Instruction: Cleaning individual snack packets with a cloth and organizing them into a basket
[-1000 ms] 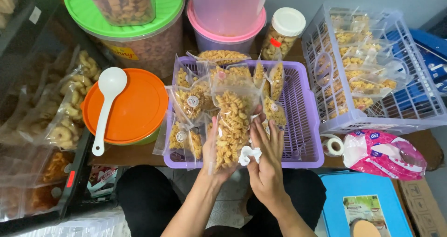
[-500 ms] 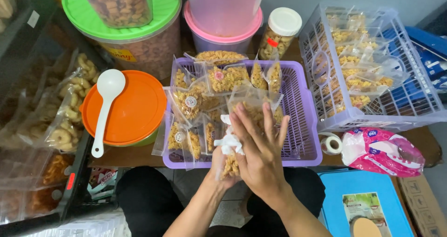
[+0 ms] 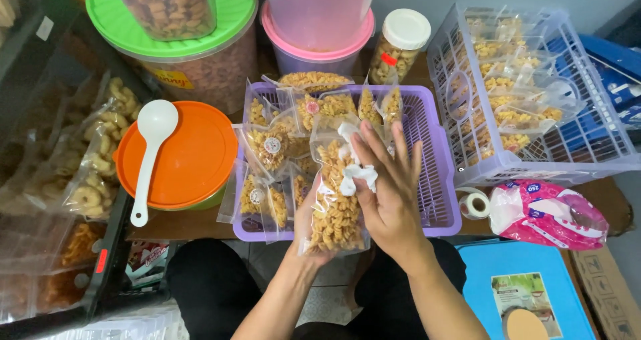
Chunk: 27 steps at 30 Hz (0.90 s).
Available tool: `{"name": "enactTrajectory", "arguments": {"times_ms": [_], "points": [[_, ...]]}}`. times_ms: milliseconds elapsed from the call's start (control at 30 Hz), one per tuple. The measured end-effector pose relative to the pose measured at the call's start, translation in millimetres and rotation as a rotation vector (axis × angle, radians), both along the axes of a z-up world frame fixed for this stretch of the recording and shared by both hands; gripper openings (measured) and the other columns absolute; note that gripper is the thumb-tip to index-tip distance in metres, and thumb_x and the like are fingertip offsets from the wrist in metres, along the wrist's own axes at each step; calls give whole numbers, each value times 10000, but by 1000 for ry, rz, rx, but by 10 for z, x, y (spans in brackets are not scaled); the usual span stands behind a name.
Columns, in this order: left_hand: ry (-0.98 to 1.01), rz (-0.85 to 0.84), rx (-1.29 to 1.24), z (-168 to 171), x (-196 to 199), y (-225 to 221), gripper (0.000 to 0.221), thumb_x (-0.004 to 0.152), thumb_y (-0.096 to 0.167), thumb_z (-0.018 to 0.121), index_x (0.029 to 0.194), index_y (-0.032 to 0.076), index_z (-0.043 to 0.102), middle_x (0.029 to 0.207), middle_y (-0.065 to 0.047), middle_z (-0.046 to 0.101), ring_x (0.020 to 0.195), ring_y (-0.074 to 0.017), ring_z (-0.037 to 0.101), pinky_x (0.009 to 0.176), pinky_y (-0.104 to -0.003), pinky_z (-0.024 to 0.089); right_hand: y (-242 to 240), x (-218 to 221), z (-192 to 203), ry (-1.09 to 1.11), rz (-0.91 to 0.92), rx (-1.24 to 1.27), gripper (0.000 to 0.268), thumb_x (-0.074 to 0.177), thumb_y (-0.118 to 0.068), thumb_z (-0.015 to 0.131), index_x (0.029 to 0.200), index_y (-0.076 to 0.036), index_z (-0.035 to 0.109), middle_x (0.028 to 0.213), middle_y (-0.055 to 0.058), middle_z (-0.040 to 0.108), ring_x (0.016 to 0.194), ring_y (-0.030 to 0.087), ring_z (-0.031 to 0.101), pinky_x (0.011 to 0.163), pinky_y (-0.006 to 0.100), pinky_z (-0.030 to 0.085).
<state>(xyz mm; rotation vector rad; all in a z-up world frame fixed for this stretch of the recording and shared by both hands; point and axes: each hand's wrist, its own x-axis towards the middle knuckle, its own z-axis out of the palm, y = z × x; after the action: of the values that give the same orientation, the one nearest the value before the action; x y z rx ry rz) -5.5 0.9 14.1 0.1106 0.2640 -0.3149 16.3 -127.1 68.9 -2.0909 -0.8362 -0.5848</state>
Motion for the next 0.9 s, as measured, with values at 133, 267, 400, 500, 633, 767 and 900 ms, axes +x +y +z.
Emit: {"name": "enactTrajectory", "arguments": {"times_ms": [133, 267, 400, 500, 633, 767, 900], "points": [[80, -7, 48, 15, -33, -6, 767, 948, 612, 527, 1550, 140, 474, 1593, -130, 476, 1418, -342, 479, 1173, -456, 373, -2, 128, 62, 3, -20, 2, 456, 1110, -214, 440, 1563, -186, 477, 1684, 69, 352, 1583, 440, 144, 1217, 703, -41], [128, 20, 62, 145, -6, 19, 773, 928, 618, 548, 1536, 144, 502, 1579, -131, 500, 1397, -347, 502, 1153, -460, 389, -31, 60, -118, 12, -55, -20, 481, 1111, -242, 411, 1589, -191, 432, 1695, 52, 331, 1588, 409, 142, 1230, 660, -32], [24, 57, -37, 68, -2, -6, 748, 960, 577, 521, 1532, 97, 481, 1559, -167, 501, 1387, -353, 508, 1163, -454, 389, -25, -142, -381, 19, -28, -41, 524, 1085, -239, 421, 1598, -134, 394, 1696, 82, 318, 1585, 419, 150, 1243, 638, -30], [-168, 86, -169, -86, 2, -16, 706, 1023, 515, 467, 1544, 41, 425, 1551, -207, 477, 1399, -354, 488, 1199, -441, 372, -46, -332, -516, 13, -27, -103, 598, 1080, -88, 452, 1641, -160, 256, 1705, 91, 317, 1636, 407, 179, 1317, 699, 2], [-360, 109, -302, -124, -6, -14, 665, 1086, 454, 412, 1556, -14, 368, 1543, -246, 452, 1412, -355, 468, 1234, -428, 356, -45, -472, -626, 5, -42, -127, 538, 1114, -163, 436, 1626, -120, 275, 1681, 140, 343, 1614, 446, 196, 1297, 717, 71], [-409, -37, -346, -72, 1, -3, 761, 1089, 558, 362, 1577, -26, 353, 1509, -258, 481, 1417, -385, 469, 1240, -489, 352, -21, -578, -572, 9, -6, -116, 550, 1096, -94, 453, 1621, -89, 287, 1703, 138, 278, 1619, 436, 197, 1319, 684, 131], [-371, -154, -431, -160, 27, -74, 804, 1072, 647, 398, 1549, 1, 428, 1371, -329, 547, 1284, -382, 584, 1058, -454, 527, -4, -597, -537, 16, 10, -91, 514, 1105, -86, 424, 1604, -34, 311, 1690, 171, 286, 1604, 379, 267, 1329, 573, 253]]}}
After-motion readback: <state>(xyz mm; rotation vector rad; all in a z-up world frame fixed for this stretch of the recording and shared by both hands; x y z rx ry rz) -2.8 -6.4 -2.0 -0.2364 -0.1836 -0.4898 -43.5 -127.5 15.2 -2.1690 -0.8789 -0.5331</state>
